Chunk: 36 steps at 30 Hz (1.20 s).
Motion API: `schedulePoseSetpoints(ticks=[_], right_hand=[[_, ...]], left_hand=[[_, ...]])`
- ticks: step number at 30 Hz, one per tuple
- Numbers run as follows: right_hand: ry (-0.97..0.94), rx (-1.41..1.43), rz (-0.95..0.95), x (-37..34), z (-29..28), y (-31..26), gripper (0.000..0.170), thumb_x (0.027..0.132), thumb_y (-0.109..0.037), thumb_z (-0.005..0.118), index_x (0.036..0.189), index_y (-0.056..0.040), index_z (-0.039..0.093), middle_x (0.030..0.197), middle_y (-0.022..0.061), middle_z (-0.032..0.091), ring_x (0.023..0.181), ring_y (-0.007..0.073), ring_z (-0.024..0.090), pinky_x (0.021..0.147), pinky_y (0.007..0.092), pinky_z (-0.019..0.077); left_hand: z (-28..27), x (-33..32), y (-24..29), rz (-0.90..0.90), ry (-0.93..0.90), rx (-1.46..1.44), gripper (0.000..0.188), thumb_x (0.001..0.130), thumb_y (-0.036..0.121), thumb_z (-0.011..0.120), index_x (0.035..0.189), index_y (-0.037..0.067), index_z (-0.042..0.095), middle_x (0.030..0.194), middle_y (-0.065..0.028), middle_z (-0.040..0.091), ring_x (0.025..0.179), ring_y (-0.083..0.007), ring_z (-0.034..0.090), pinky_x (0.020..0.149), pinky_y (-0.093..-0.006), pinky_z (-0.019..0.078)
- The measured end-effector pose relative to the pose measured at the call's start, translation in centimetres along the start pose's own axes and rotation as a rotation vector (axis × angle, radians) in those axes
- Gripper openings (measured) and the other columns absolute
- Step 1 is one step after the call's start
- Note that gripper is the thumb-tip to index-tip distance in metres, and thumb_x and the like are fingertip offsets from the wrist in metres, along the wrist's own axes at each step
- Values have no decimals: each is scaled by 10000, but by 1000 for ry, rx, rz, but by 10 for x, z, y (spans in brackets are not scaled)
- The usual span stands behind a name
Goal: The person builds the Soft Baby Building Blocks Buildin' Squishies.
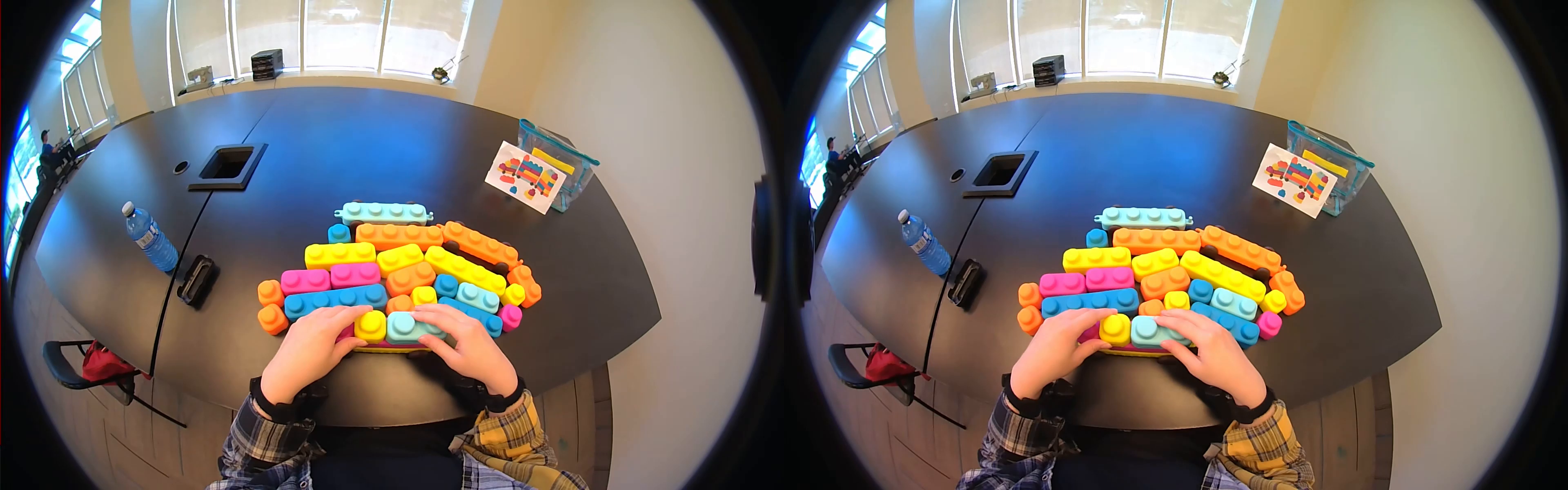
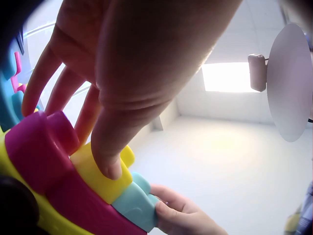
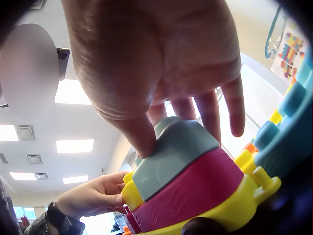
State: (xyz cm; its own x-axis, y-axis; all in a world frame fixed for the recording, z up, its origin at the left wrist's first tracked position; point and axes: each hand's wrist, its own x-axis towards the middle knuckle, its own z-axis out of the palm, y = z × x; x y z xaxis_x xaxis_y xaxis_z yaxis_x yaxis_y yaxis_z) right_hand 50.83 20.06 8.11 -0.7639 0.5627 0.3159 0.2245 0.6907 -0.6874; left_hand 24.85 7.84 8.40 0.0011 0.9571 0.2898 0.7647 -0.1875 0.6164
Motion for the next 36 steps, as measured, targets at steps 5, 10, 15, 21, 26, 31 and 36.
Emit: schedulePoseSetpoints(ticks=[5,10,15,21,26,31,36], right_hand=[[71,-73,23,-5,-6,-12,446,973,-143,741,1398,-53,646,1384,155,674,1310,341,629,1094,408,496],[55,15,80,-12,-6,2,414,981,-165,737,1363,-42,637,1310,174,694,1166,364,683,965,403,554],[72,6,84,-12,-2,3,372,982,-153,732,1324,-39,641,1267,174,704,1102,379,698,926,399,566],[78,-19,64,-13,1,8,376,983,-166,731,1323,-39,631,1253,180,704,1076,387,696,912,413,564],[75,-26,66,-12,1,6,381,983,-176,732,1325,-43,628,1246,183,702,1071,389,694,906,420,562],[76,-30,46,-11,2,6,377,986,-177,727,1327,-49,629,1241,182,702,1065,389,693,900,418,563],[39,-10,111,-10,0,0,376,988,-134,730,1334,-26,633,1273,174,698,1157,364,690,984,395,541]], left_hand=[[-19,-5,-7,57,160,0,567,836,35,802,1378,76,640,1225,-157,718,1135,-366,688,985,-422,549],[-64,-14,-62,-197,263,258,392,841,47,784,1226,47,711,1139,-151,725,1076,-372,690,929,-440,564],[-73,-15,-122,-458,118,351,435,766,176,891,1149,45,730,1008,-150,753,972,-331,725,871,-419,581],[-79,-3,-111,-511,43,107,302,764,166,881,989,16,745,924,-105,751,855,-265,731,822,-404,586],[-76,-3,-111,-340,121,246,335,791,133,847,1058,14,684,1053,-112,748,945,-300,724,841,-392,578],[-60,21,-42,39,281,-27,384,825,36,791,1153,11,593,1163,-158,707,1064,-351,707,942,-393,568],[-20,40,19,182,33,-255,348,898,120,776,1201,36,628,1140,-150,712,1047,-318,721,906,-371,576]])
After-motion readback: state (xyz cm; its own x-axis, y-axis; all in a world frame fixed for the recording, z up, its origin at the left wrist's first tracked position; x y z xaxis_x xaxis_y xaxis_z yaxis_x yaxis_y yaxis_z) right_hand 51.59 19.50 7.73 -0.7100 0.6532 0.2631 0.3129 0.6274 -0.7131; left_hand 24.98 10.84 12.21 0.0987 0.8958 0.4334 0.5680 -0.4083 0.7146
